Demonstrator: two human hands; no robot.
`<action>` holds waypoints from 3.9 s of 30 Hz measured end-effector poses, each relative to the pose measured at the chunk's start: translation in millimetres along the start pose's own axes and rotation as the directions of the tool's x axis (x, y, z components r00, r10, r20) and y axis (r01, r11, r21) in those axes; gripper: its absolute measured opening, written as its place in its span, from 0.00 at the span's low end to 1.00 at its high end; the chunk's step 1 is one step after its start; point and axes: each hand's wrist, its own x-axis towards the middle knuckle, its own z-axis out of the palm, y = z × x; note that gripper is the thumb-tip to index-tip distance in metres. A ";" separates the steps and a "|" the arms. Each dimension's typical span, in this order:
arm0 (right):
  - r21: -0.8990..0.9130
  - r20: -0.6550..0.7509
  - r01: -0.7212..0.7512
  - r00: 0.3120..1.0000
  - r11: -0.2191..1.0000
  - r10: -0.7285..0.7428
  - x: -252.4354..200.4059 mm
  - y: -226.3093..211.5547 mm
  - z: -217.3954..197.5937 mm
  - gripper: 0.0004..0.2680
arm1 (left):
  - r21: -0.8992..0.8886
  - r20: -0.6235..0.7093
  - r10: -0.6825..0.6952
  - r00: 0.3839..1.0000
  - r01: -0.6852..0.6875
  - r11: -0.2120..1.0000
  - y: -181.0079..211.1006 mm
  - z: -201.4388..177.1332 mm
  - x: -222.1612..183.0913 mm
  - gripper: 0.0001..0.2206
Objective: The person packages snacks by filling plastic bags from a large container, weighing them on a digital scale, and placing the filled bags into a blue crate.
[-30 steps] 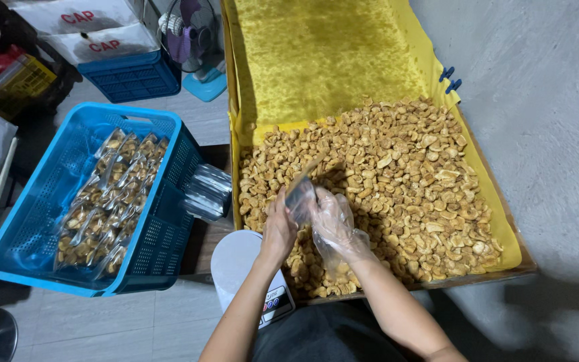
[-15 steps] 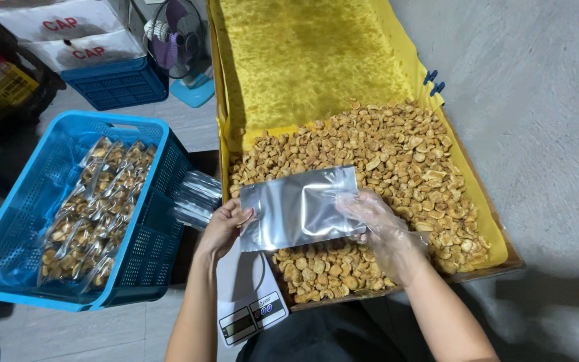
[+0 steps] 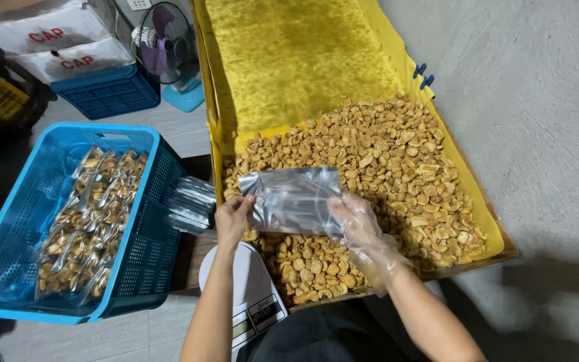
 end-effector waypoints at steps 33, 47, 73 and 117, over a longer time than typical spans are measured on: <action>0.332 0.212 0.043 0.970 0.942 -0.119 11.5 -46.8 9.3 0.08 | -0.275 0.249 -0.049 0.967 0.119 0.954 55.3 4.1 -19.7 0.14; -0.285 0.290 0.040 0.956 0.958 0.046 20.2 -99.8 -8.2 0.23 | 0.392 0.438 0.438 0.785 -0.606 0.693 149.1 49.1 -58.9 0.34; -0.943 0.274 0.128 0.821 0.307 0.501 -32.8 30.3 17.1 0.21 | 0.351 0.461 0.275 0.844 -0.458 0.816 141.9 38.1 -77.6 0.32; 0.608 -0.011 0.078 0.996 0.790 -0.090 32.3 -96.2 -97.1 0.18 | 0.135 0.593 0.131 0.794 -0.259 0.956 168.5 93.1 -46.3 0.31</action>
